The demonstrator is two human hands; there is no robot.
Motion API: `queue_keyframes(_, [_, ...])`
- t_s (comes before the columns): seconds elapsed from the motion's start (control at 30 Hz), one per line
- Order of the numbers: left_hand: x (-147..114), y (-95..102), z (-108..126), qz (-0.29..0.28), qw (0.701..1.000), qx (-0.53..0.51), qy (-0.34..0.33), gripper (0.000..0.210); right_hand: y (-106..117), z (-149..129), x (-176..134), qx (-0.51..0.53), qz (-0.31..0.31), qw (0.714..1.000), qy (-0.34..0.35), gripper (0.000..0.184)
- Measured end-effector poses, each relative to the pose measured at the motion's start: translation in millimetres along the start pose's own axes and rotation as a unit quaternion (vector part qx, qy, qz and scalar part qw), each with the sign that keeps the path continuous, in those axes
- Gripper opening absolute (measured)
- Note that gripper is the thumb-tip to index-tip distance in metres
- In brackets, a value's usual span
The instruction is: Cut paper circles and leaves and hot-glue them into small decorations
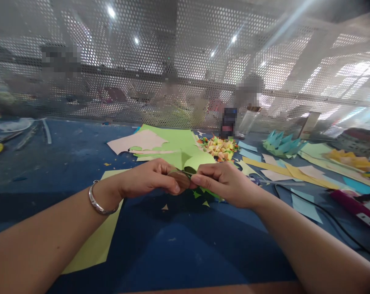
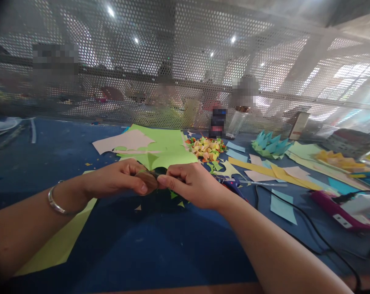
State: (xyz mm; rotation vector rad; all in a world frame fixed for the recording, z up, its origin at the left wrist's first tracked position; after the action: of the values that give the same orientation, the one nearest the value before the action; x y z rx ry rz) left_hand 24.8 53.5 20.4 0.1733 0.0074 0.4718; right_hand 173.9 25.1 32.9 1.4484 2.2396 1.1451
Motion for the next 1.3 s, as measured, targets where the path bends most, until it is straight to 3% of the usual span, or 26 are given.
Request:
queue_keyframes(0.2, [-3,6.3,0,0.053,0.998,0.004,0.033,0.009,3,7,1,0.042,0.049,0.997,-0.038,0.045])
queue_keyframes(0.3, [-5,1.7,3,0.060,0.997,0.001,0.041,0.022,4,5,2,0.093,0.069,0.993,-0.036,0.043])
queue_keyframes(0.4, [-4,-9.2,5,0.041,0.998,-0.004,0.037,0.017,1,0,0,0.153,0.057,0.986,-0.022,0.038])
queue_keyframes(0.5, [-1,-13.0,9,0.056,0.998,0.020,0.008,0.012,-3,-4,-1,0.192,0.030,0.981,-0.016,0.033])
queue_keyframes(0.8, [0,-10.2,4,0.049,0.997,0.056,0.008,0.017,-6,-2,-2,0.182,0.017,0.983,-0.017,0.025])
queue_keyframes(1.0, [-1,0.8,13,0.171,0.975,0.114,-0.086,0.007,4,2,-2,0.199,0.081,0.976,-0.019,0.028])
queue_keyframes(1.17, [-2,-0.3,4,0.253,0.965,0.019,-0.068,0.020,9,5,0,0.211,0.106,0.972,-0.009,0.030])
queue_keyframes(1.3, [-3,-1.0,5,0.275,0.957,0.003,-0.094,0.018,9,8,2,0.211,0.106,0.971,-0.023,0.032])
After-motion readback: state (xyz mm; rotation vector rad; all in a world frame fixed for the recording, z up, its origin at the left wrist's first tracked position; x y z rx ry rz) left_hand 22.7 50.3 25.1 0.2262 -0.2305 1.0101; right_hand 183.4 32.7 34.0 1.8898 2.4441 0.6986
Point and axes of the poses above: each hand's wrist, its own x-axis towards the middle knuckle, its own y-axis out of the back of the hand, z = x × y, the point moved 6 cm from there along x, towards the middle knuckle, and after that the axes turned 4 degrees about -y, right-handed, at the moved point
